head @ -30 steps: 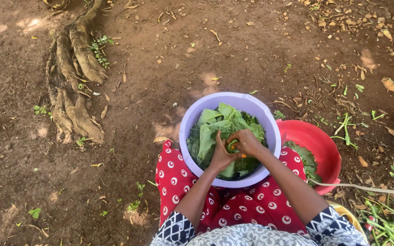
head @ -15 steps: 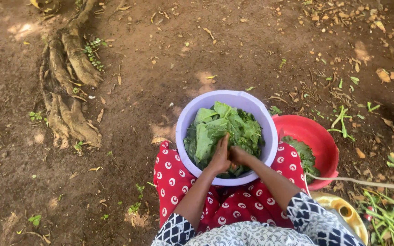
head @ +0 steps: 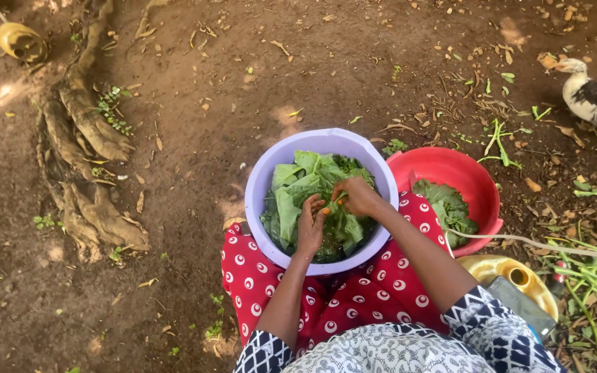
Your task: Washing green leafy vegetables in a basin of water and transferring them to another basin
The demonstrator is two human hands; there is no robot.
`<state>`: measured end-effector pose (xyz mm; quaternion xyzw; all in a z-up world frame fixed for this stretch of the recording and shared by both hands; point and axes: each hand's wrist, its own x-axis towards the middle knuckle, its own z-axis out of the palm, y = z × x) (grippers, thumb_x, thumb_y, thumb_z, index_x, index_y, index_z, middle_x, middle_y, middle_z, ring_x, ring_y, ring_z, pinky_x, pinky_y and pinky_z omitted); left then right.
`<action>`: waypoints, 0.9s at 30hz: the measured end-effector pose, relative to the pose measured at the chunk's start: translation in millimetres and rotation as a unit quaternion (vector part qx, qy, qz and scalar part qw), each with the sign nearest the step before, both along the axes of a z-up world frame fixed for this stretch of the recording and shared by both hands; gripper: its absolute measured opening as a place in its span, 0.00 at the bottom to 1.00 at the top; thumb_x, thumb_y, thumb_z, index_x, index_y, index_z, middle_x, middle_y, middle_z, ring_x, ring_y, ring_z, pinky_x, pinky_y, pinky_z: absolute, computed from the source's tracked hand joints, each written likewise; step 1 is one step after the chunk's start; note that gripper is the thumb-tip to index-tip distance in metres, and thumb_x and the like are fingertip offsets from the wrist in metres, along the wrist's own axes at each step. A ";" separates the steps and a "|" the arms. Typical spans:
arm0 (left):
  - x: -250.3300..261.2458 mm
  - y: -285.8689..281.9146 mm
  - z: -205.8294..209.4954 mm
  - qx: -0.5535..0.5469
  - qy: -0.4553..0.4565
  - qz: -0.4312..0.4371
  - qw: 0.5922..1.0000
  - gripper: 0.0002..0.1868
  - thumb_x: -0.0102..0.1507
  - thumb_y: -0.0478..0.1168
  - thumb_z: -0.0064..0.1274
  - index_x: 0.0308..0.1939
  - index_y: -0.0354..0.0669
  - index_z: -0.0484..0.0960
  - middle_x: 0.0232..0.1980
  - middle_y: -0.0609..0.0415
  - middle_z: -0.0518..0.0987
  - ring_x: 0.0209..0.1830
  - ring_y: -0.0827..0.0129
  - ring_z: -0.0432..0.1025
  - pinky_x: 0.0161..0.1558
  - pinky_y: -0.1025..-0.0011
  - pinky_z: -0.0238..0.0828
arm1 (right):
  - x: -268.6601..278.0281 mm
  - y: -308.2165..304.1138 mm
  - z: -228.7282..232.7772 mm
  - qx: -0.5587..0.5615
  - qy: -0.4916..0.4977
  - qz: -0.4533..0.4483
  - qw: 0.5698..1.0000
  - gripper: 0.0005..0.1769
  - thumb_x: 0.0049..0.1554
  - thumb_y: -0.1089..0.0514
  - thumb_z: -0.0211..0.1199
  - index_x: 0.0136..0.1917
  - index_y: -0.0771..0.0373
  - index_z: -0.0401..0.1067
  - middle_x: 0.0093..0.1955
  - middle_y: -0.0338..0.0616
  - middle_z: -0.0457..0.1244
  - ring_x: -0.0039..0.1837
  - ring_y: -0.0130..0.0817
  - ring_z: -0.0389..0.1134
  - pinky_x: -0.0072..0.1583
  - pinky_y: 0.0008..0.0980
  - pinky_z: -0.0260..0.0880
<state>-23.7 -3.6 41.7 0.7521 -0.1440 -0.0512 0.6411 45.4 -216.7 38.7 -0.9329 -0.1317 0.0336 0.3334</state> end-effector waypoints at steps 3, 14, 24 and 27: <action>-1.9 1.4 10.2 -0.011 -0.005 0.007 1.000 0.37 0.78 0.61 0.36 0.79 0.36 0.57 0.69 0.32 0.70 0.73 0.30 0.62 0.72 0.32 0.60 | -4.0 -6.7 24.2 0.087 0.004 -0.007 0.996 0.14 0.48 0.66 0.75 0.44 0.47 0.84 0.46 0.40 0.76 0.57 0.51 0.76 0.59 0.47 0.76; 8.1 1.3 -25.1 -0.013 0.027 0.057 0.998 0.23 0.81 0.49 0.28 0.71 0.40 0.70 0.62 0.41 0.77 0.64 0.49 0.72 0.65 0.42 0.72 | 16.3 -189.1 25.8 -0.096 -0.234 -0.258 0.932 0.19 0.49 0.68 0.75 0.51 0.48 0.82 0.46 0.43 0.70 0.52 0.49 0.75 0.59 0.44 0.75; 8.6 0.9 -34.8 -0.064 0.023 0.117 0.991 0.29 0.82 0.56 0.24 0.69 0.40 0.73 0.60 0.43 0.78 0.64 0.51 0.71 0.67 0.40 0.68 | -2.3 -155.1 -3.6 -0.261 -0.018 -0.316 0.912 0.27 0.55 0.57 0.77 0.67 0.60 0.80 0.72 0.63 0.59 0.57 0.77 0.72 0.52 0.69 0.78; 10.1 2.6 -39.1 -0.071 0.022 0.146 0.986 0.27 0.82 0.55 0.26 0.67 0.40 0.74 0.59 0.43 0.78 0.67 0.47 0.71 0.71 0.35 0.66 | -4.0 -82.2 -16.7 -0.174 -0.036 -0.228 0.957 0.12 0.60 0.60 0.69 0.57 0.60 0.84 0.49 0.58 0.72 0.53 0.65 0.75 0.54 0.57 0.78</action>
